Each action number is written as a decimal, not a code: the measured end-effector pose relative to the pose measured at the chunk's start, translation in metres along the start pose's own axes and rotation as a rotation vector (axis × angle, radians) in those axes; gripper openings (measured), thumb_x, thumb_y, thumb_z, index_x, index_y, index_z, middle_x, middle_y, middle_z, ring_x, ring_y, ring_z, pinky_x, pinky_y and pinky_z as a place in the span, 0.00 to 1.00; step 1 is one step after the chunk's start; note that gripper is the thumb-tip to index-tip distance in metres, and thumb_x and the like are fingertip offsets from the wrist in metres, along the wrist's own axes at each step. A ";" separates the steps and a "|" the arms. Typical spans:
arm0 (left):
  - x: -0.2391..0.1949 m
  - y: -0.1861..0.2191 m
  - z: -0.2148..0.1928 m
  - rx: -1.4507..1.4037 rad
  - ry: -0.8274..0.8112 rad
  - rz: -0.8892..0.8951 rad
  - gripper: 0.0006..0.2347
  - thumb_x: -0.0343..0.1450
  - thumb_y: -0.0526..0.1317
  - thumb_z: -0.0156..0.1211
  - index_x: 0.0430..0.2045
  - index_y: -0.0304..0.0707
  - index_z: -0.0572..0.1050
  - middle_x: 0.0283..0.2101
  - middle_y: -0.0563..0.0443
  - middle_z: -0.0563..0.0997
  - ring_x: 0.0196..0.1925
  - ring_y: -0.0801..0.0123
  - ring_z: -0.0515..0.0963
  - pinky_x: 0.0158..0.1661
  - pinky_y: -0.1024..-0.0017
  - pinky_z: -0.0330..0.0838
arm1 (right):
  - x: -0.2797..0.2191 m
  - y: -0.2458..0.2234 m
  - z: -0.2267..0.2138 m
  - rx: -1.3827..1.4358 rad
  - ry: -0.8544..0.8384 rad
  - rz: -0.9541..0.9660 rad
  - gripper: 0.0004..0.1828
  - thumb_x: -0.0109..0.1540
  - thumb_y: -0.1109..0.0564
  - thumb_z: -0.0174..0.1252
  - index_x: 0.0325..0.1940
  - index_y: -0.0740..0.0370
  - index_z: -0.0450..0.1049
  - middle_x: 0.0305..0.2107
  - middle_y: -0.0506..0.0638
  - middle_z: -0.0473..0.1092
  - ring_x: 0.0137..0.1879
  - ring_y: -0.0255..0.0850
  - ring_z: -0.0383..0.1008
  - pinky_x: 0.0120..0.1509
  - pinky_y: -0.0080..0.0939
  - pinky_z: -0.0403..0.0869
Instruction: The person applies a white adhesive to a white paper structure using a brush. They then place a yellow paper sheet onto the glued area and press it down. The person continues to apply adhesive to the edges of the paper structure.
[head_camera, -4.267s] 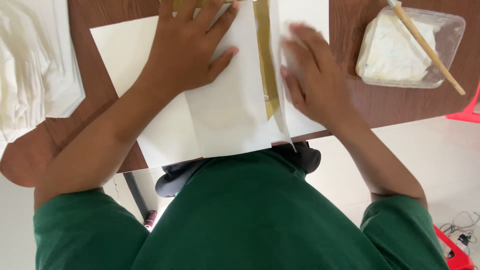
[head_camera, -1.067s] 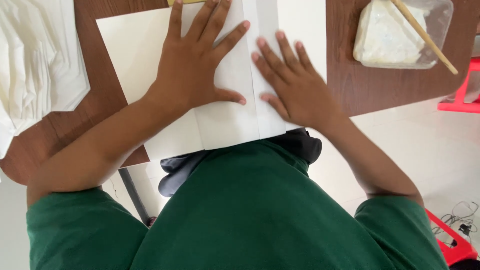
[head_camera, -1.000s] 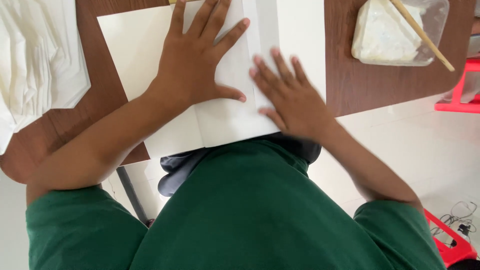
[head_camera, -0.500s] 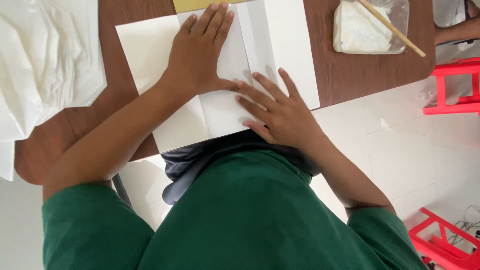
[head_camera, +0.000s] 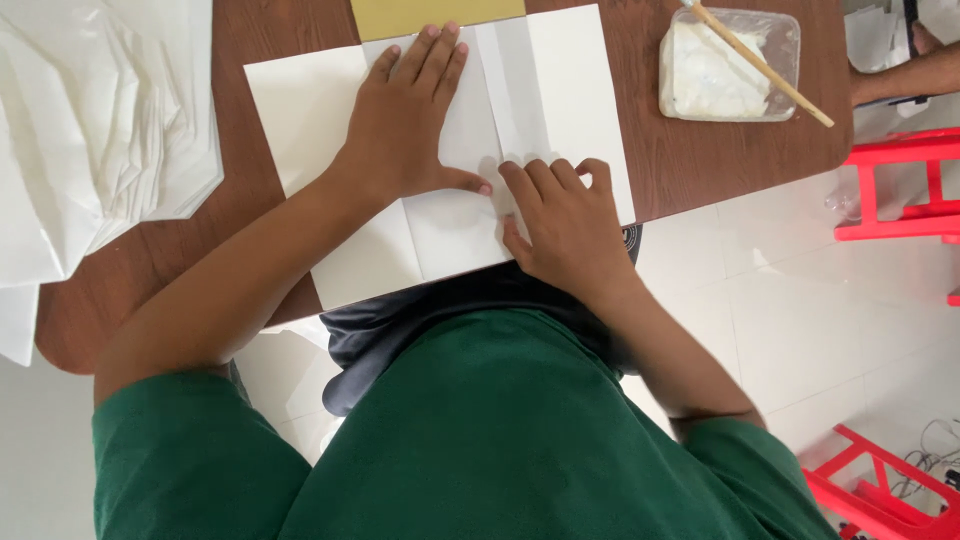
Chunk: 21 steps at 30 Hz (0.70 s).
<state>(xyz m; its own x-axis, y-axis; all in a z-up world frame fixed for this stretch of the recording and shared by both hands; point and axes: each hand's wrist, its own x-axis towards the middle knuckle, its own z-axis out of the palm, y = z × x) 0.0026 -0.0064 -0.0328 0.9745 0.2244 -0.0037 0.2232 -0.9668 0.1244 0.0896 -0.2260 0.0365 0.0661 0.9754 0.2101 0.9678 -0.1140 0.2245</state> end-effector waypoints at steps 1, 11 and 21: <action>0.000 0.001 0.000 0.017 -0.003 -0.003 0.65 0.55 0.88 0.47 0.75 0.29 0.46 0.79 0.42 0.45 0.80 0.55 0.44 0.72 0.53 0.45 | -0.001 -0.001 -0.001 0.030 -0.012 0.026 0.23 0.59 0.49 0.60 0.57 0.54 0.72 0.37 0.44 0.71 0.40 0.42 0.70 0.49 0.47 0.64; -0.002 0.001 -0.009 -0.003 -0.041 -0.016 0.64 0.56 0.85 0.52 0.75 0.31 0.45 0.79 0.42 0.43 0.80 0.56 0.41 0.73 0.53 0.44 | -0.018 0.030 -0.008 0.441 -0.127 0.351 0.28 0.56 0.61 0.57 0.63 0.58 0.71 0.34 0.38 0.75 0.43 0.40 0.78 0.50 0.50 0.66; 0.005 -0.002 -0.014 0.155 -0.051 0.029 0.64 0.54 0.88 0.46 0.74 0.28 0.50 0.78 0.39 0.50 0.79 0.53 0.48 0.69 0.44 0.51 | -0.058 0.104 0.002 0.507 -0.084 0.589 0.15 0.65 0.63 0.56 0.54 0.56 0.81 0.49 0.44 0.80 0.29 0.40 0.71 0.34 0.43 0.70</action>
<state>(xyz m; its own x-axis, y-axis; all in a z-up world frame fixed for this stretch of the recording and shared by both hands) 0.0069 -0.0021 -0.0194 0.9797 0.1933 -0.0530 0.1919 -0.9810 -0.0298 0.1867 -0.2944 0.0453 0.6017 0.7945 0.0821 0.7592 -0.5369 -0.3678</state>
